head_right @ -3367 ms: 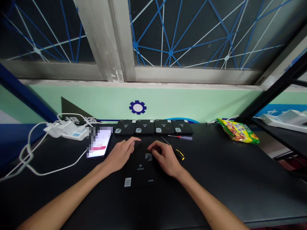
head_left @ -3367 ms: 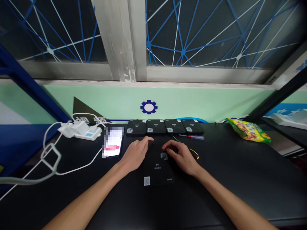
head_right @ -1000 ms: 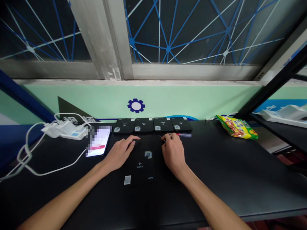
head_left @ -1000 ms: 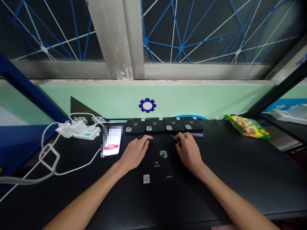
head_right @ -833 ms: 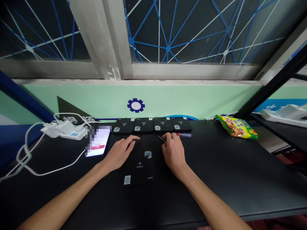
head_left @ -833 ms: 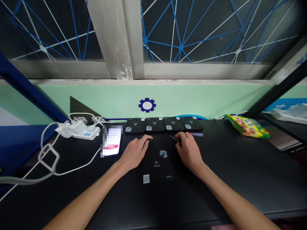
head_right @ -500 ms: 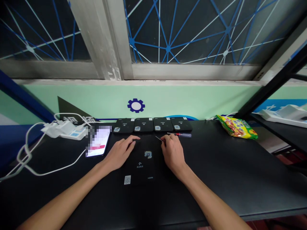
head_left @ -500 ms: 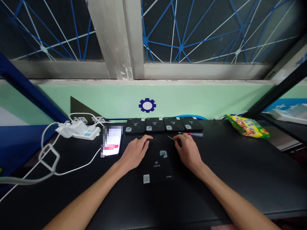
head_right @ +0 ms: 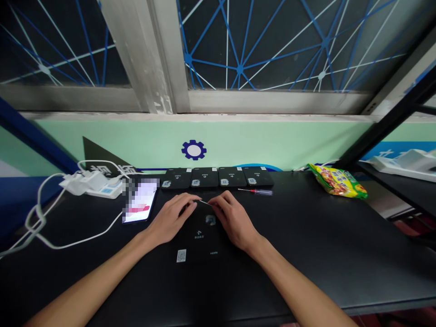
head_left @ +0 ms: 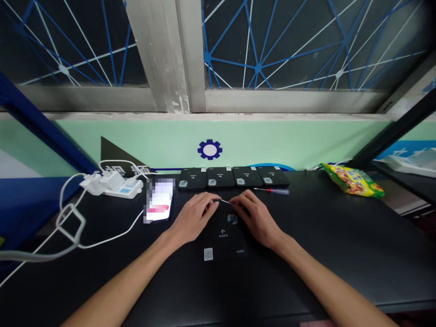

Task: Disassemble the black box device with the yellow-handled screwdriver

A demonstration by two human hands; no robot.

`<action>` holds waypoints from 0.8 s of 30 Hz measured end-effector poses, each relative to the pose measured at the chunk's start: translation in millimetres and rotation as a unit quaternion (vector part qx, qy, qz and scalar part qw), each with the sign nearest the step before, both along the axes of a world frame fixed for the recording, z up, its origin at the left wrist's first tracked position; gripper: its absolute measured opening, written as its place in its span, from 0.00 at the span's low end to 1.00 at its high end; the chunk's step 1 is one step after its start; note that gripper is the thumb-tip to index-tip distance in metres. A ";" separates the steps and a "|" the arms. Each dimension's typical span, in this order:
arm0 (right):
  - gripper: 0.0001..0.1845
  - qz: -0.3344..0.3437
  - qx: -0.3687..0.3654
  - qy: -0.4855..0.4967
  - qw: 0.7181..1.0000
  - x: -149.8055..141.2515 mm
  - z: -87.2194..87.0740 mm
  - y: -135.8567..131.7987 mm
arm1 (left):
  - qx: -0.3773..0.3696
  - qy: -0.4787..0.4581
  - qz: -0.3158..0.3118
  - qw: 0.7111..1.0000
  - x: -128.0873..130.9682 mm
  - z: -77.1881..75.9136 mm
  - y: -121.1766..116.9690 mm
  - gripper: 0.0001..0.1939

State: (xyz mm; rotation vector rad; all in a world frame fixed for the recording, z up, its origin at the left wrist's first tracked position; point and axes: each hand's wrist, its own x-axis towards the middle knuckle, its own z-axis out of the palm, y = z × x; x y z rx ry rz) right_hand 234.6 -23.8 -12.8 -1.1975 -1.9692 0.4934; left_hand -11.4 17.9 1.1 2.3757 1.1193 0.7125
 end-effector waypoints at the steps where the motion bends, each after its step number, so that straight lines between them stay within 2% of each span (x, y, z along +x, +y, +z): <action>1: 0.13 0.011 0.003 0.003 1.000 -0.6 0.9 -1.1 | 0.005 -0.009 -0.012 1.000 0.5 0.8 -0.8 0.18; 4: 0.14 0.025 0.010 0.005 1.000 -1.2 3.1 -3.3 | 0.015 -0.034 -0.036 0.999 0.9 2.6 -2.3 0.19; 12: 0.14 0.036 0.013 0.004 0.999 -2.1 6.0 -5.3 | 0.016 -0.091 -0.035 0.995 4.5 0.9 -6.7 0.17; 17: 0.11 -0.003 0.015 -0.021 1.000 -0.7 5.8 -4.2 | 0.011 -0.136 -0.012 0.991 8.4 3.0 -11.8 0.17; 20: 0.15 -0.036 0.017 -0.025 0.999 0.5 4.6 -2.8 | 0.006 -0.146 -0.009 0.989 6.9 5.2 -12.8 0.17; 24: 0.19 -0.077 0.004 0.002 0.997 1.5 2.4 -1.9 | -0.008 -0.094 -0.029 0.995 3.8 7.3 -12.4 0.14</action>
